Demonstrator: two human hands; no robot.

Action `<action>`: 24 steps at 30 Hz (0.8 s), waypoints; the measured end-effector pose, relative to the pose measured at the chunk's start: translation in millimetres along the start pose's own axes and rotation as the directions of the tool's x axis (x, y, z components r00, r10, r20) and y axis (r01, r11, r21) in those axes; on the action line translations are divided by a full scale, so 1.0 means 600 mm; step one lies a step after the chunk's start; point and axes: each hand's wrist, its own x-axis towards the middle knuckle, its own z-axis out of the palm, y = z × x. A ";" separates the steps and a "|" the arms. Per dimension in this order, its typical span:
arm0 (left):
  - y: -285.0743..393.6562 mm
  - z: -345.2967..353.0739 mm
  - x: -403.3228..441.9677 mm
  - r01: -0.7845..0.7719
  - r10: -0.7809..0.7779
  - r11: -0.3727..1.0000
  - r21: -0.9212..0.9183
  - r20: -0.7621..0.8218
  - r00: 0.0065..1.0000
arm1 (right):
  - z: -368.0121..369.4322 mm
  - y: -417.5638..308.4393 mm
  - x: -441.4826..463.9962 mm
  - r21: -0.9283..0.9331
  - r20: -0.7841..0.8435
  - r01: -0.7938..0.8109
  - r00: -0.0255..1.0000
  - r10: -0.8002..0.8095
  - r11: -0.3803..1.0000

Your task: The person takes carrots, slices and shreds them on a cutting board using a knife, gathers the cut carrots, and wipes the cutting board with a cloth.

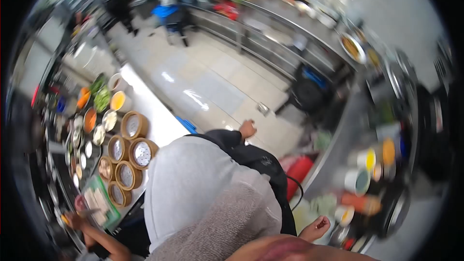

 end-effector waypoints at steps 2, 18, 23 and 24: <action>-0.033 -0.050 0.034 0.098 -0.083 0.992 -0.081 0.169 0.982 | 0.096 -0.043 0.064 0.131 0.241 0.087 0.964 -0.117 0.988; -0.272 -0.369 0.098 0.436 -0.435 0.900 -0.001 -0.048 0.899 | 0.889 0.202 0.309 0.270 0.839 0.127 0.456 -0.298 0.954; -0.298 -0.361 0.126 0.590 -0.603 0.792 -0.159 -0.054 0.796 | 0.929 -0.037 0.372 0.036 0.910 0.225 0.396 -0.125 0.974; -0.295 -0.356 0.143 0.576 -0.591 0.799 -0.172 -0.047 0.805 | 0.957 -0.058 0.395 0.039 0.915 0.254 0.381 -0.136 0.966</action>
